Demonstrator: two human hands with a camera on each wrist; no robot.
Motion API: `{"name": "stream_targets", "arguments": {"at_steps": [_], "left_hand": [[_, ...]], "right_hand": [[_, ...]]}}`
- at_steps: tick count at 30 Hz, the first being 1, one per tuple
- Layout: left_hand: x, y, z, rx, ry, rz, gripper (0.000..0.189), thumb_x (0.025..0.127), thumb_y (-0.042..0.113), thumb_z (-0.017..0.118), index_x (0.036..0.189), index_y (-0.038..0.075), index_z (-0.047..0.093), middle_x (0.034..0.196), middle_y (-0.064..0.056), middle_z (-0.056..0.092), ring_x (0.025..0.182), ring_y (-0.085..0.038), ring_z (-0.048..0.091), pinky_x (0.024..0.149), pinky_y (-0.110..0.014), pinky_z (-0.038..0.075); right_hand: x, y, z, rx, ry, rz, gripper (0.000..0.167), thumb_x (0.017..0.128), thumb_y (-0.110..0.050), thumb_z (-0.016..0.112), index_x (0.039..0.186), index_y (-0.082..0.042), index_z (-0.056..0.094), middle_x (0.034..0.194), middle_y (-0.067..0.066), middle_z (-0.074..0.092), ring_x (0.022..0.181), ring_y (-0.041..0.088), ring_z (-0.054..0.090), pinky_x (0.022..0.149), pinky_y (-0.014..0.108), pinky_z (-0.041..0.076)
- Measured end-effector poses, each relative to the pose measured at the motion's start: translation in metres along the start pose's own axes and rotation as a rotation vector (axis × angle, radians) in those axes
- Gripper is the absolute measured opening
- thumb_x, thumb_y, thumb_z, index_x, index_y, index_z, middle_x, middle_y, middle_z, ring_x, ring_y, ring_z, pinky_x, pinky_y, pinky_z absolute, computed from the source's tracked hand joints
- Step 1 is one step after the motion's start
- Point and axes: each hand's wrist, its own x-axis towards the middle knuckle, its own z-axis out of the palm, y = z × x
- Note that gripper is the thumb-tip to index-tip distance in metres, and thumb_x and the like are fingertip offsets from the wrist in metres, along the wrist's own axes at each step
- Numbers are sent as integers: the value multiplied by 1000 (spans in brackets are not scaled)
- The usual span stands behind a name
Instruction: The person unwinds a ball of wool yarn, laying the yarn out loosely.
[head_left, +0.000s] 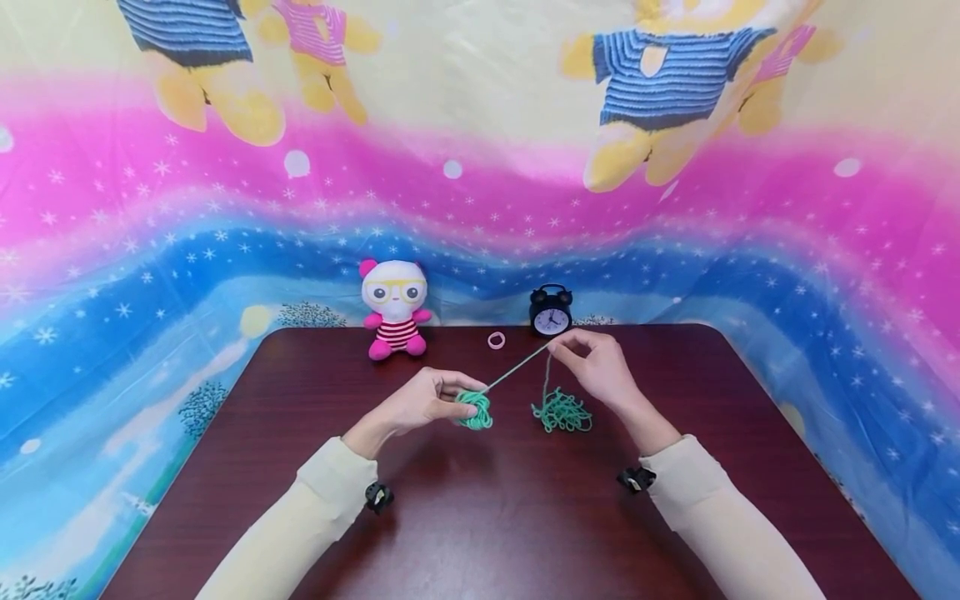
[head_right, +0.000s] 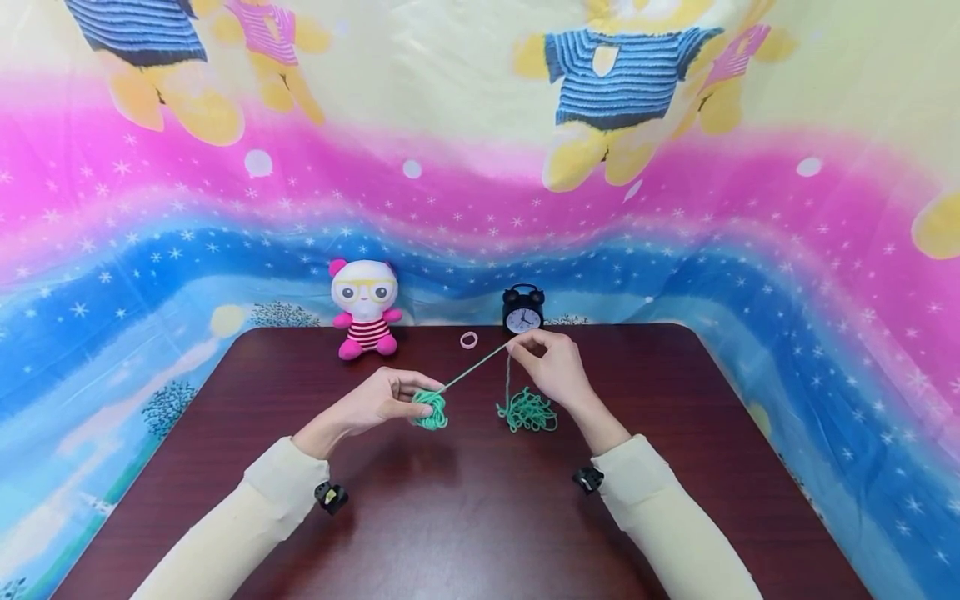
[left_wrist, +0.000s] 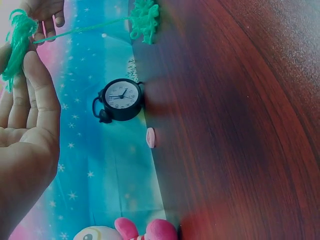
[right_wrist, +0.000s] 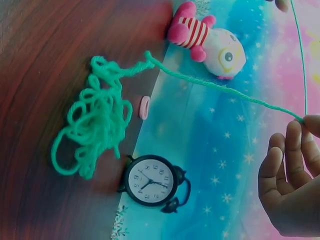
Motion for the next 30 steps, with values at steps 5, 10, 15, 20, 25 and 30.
{"name": "stream_targets", "arguments": {"at_steps": [5,10,15,20,25,30], "left_hand": [[0,-3,-2,23,-15,32,36,90,9,74,125,2,67,101,-9,76,85,-17,72,82,-55,59],[0,-3,-1,-2,-37,66,34,92,8,70,122,-5,66,97,-6,75,82,-14,72,77,-40,62],[1,-4,-1,-7,22,73,28,92,11,71,117,-2,68,93,-4,74,81,-14,71,75,-41,62],[2,-3,-1,-37,166,39,24,93,15,71,113,2,68,90,-1,72,82,-18,69,79,-52,61],[3,-3,-3,-83,275,54,26,93,13,70,114,-2,66,89,2,73,81,-14,70,79,-46,62],[2,-2,-5,-123,331,52,36,93,12,71,127,1,64,101,-2,75,82,-10,72,80,-37,62]], "right_hand": [[1,4,-4,-1,18,17,26,93,-40,69,103,-16,76,98,5,75,86,23,65,67,33,51],[3,8,-7,-5,49,14,28,93,-41,70,104,-16,76,101,5,76,88,21,65,71,35,52],[4,14,-9,-12,65,26,29,93,-42,69,105,-16,76,104,6,76,94,21,65,77,36,52],[4,19,-13,-15,86,34,31,94,-41,68,106,-14,76,106,8,76,98,23,65,78,36,50],[4,25,-18,-25,116,56,30,94,-40,68,105,-13,76,99,9,75,86,20,59,70,32,46],[3,33,-23,-32,131,100,30,95,-42,66,105,-14,76,95,7,72,78,19,52,65,30,43]]}}
